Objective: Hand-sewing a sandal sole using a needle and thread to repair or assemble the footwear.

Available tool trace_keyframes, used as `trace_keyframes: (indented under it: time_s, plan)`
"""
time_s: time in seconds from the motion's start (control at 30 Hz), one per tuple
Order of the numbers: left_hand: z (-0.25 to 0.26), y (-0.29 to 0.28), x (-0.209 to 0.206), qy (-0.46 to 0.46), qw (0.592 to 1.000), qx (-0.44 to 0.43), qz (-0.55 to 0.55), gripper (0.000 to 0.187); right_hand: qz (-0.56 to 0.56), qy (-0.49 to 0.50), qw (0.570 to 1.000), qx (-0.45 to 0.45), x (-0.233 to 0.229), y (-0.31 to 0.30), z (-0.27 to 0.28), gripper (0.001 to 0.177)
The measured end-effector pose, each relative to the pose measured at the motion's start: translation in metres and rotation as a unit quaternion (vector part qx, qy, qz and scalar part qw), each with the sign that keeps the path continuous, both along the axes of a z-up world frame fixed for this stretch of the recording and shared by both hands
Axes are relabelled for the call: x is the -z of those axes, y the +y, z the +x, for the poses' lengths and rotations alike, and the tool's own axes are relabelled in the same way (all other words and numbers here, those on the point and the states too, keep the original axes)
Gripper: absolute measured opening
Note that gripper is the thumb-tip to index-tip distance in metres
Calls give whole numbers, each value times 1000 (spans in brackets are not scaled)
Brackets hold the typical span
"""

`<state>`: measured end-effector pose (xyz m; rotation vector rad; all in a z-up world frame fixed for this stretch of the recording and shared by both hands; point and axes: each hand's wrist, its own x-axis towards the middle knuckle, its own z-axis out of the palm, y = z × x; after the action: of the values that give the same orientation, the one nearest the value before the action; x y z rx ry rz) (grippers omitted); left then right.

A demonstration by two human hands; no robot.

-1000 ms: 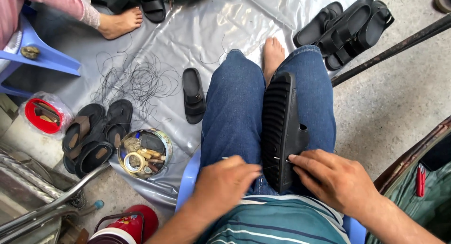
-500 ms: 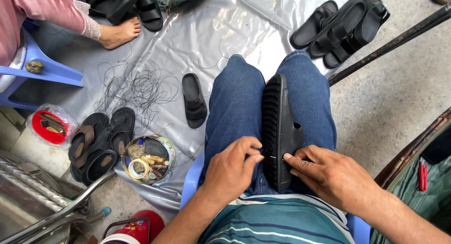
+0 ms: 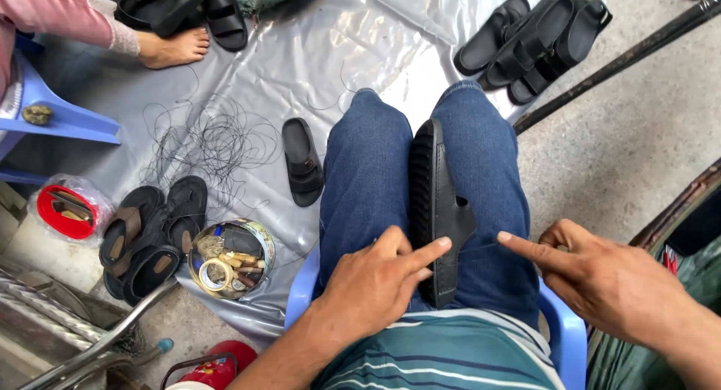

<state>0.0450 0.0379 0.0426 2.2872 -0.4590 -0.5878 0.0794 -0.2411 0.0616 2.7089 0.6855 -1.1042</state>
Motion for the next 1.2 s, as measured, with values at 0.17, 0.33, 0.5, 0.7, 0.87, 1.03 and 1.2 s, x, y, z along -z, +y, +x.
trace_keyframes:
  time_s: [0.17,0.33,0.5,0.7,0.87,1.03,1.2]
  plan:
    - [-2,-25,1,-37,997,-59,-18,44,102,50,991,68,-4,9,-6,62]
    - [-5,-33,15,-88,986,-111,-86,15,224,67,964,126,-7,25,-6,56]
    - [0,-34,17,166,925,-249,-234,8,437,67,833,332,23,49,-19,17]
    - [-27,-25,17,-25,971,-173,-166,11,353,-147,921,76,16,45,-6,36]
    - [-35,-27,25,-94,977,-147,-127,9,342,60,922,169,33,46,-7,18]
    - [-33,-21,21,-76,977,-143,-138,9,662,171,566,460,16,1,23,37]
    - [-23,-10,11,-32,989,-79,-121,26,359,-486,766,220,67,-75,0,16]
